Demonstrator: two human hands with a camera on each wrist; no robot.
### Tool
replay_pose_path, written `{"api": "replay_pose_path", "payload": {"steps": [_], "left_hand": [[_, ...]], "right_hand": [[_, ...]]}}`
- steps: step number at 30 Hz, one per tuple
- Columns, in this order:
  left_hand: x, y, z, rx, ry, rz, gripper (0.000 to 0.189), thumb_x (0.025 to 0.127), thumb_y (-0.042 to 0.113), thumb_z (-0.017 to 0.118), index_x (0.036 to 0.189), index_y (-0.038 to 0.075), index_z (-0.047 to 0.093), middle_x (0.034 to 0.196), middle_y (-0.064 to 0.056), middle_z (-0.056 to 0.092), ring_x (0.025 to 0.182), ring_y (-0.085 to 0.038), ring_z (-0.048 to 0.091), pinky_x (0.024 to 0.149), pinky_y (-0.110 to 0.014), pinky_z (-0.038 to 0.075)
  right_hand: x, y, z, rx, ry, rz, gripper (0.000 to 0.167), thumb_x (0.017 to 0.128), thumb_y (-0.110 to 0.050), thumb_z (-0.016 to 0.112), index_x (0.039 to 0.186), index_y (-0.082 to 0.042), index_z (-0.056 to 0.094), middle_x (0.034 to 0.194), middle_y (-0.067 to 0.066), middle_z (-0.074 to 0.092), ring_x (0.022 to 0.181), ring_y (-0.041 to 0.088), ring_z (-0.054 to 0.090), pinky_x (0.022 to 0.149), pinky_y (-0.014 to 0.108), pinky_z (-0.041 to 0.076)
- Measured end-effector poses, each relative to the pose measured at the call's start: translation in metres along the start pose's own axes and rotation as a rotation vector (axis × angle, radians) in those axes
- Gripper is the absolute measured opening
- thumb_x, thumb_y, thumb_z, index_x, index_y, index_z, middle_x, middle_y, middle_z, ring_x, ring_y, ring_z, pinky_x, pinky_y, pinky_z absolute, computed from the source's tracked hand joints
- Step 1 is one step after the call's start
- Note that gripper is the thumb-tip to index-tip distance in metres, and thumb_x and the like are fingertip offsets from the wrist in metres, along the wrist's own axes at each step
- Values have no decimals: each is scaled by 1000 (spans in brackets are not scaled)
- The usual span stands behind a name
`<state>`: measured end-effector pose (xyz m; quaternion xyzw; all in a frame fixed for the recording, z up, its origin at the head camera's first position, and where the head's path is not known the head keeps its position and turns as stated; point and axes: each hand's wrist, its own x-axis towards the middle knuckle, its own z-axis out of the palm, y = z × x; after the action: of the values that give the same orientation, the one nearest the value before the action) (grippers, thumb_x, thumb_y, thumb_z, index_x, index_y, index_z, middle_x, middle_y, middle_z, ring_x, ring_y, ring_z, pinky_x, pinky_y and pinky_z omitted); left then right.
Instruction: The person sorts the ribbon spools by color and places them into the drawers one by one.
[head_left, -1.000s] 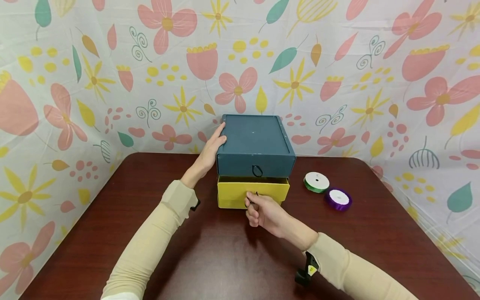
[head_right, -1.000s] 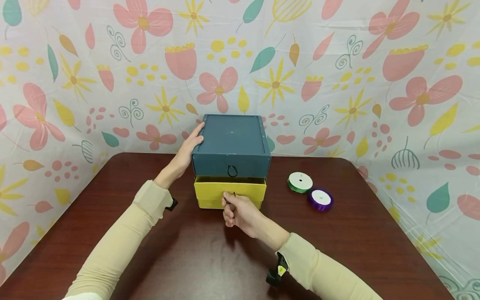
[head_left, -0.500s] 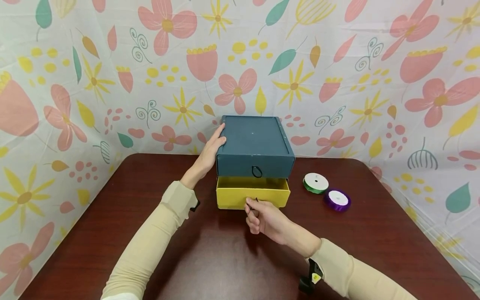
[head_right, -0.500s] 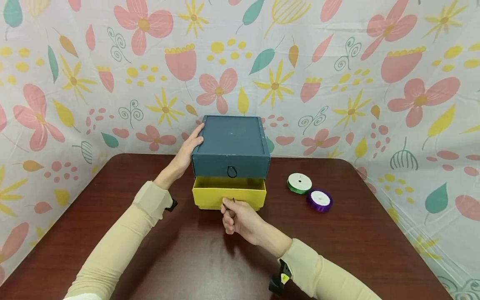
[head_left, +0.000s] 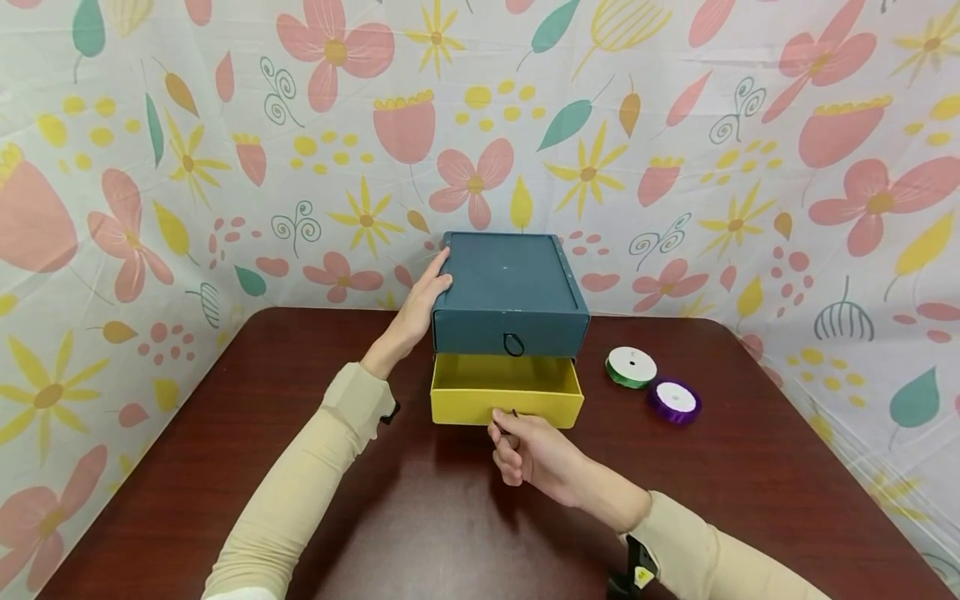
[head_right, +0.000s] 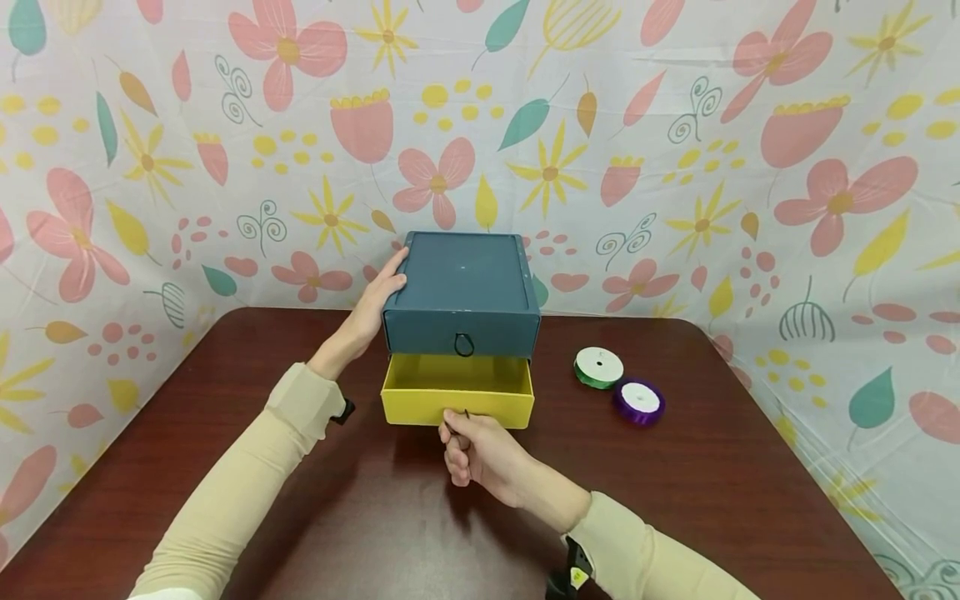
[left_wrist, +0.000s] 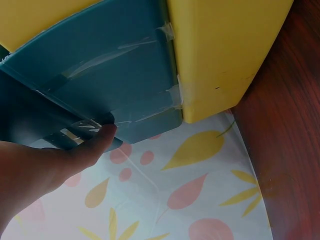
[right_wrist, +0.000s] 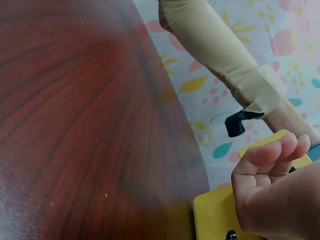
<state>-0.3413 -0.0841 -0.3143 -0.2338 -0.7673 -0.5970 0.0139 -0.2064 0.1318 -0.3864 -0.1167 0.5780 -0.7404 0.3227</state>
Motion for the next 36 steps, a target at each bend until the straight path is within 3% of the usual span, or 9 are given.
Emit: {"api": "replay_pose_path", "payload": {"steps": [36], "left_hand": [[0,-2,0,-5,-10,9,60,103,41,28,157,26,8,164,8,3,152,-14,0,122,-49,7]], "right_hand": [[-32,11,18,-16,-63,58,31,102,-37,42,85,-13,51,49,-9,46,46,6,45,53,21,39]]}}
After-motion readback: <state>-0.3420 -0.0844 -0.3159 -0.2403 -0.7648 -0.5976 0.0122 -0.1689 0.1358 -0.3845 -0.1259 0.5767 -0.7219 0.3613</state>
